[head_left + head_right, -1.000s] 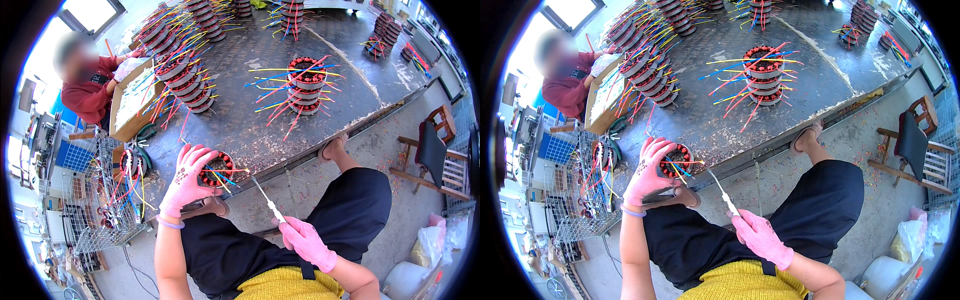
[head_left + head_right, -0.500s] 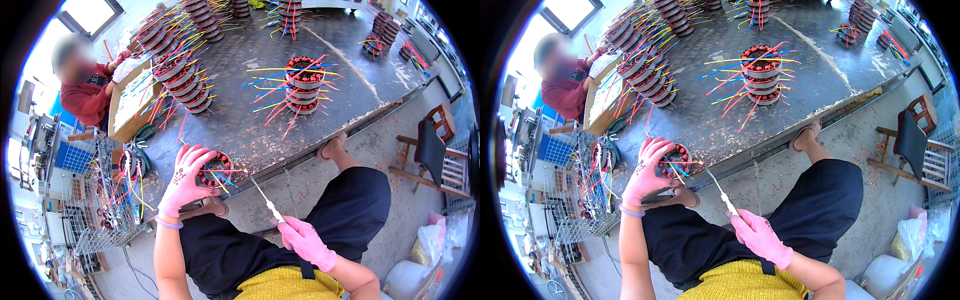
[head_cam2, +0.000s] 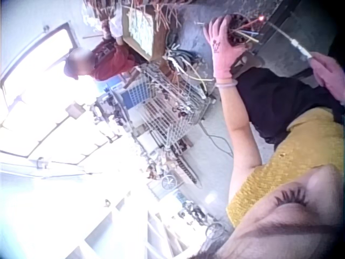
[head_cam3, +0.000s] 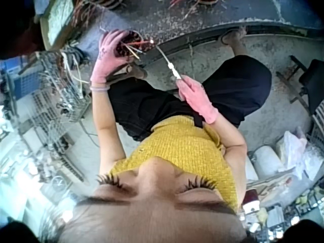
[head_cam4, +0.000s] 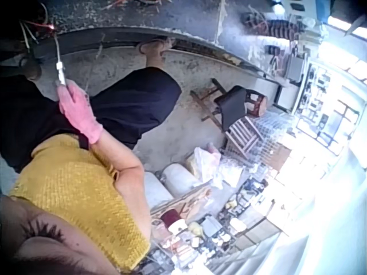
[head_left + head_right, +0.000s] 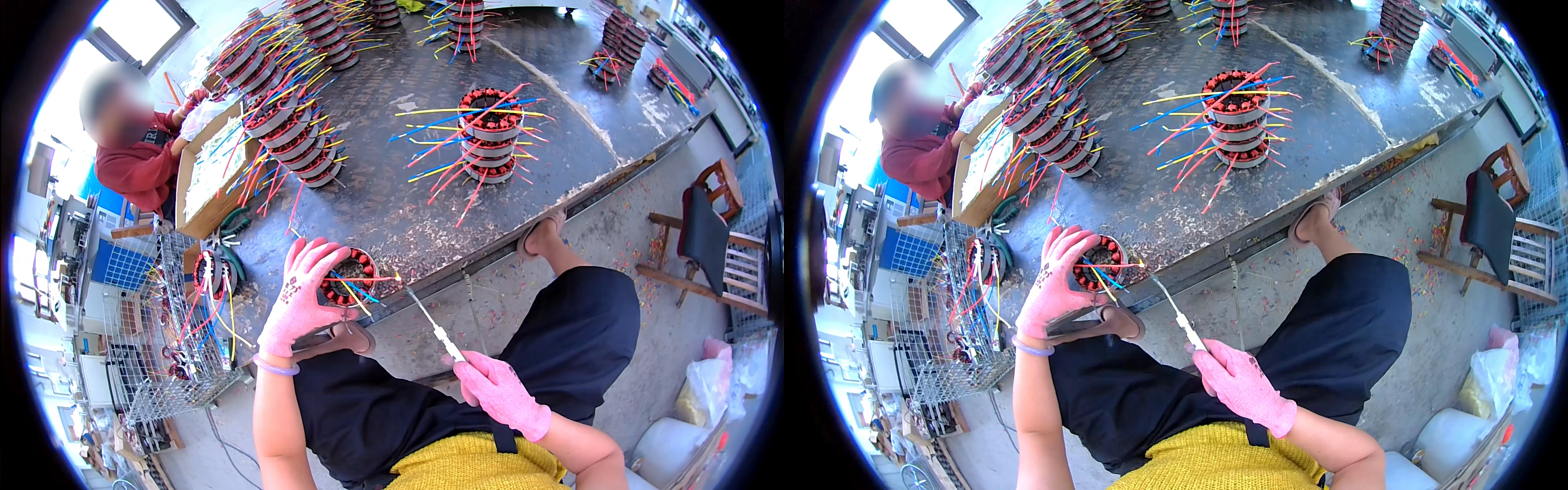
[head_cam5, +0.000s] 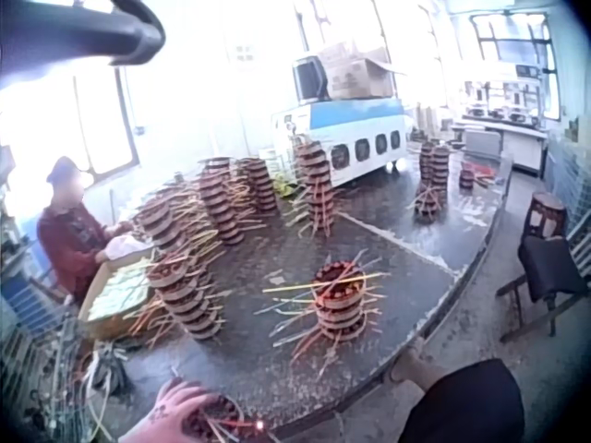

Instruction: The person uses a soldering tool to connect colored wires on electrical motor stators and stacks the finished components on a workbench.

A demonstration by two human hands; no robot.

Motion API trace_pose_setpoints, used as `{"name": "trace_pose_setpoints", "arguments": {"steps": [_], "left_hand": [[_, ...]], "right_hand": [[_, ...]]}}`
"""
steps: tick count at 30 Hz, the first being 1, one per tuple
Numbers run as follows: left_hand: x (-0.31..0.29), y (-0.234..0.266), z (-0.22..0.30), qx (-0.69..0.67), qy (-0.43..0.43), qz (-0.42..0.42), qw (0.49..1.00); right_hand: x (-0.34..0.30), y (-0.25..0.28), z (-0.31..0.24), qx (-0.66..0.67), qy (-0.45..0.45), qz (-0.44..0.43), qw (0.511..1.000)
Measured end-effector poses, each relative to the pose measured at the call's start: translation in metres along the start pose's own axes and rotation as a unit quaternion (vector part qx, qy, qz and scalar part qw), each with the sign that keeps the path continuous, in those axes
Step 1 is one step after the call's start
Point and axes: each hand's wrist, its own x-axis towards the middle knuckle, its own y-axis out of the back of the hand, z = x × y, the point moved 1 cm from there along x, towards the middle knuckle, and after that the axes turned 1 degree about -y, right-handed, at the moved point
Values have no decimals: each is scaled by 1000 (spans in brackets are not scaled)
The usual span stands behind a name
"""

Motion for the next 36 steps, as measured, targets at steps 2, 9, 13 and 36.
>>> {"name": "trace_pose_setpoints", "arguments": {"steps": [2, 9, 13, 36], "left_hand": [[-1, 0, 0, 2, 3, -2, 1000], [-2, 0, 0, -3, 5, -2, 1000], [-1, 0, 0, -2, 8, -5, 1000], [-2, 0, 0, -4, 12, -9, 1000]], "right_hand": [[0, -1, -5, -15, 6, 3, 1000], [-1, -1, -4, -9, 5, 5, 1000], [-1, -2, -5, -3, -4, 10, 1000], [-1, -3, -8, 5, -10, 4, 1000]]}}
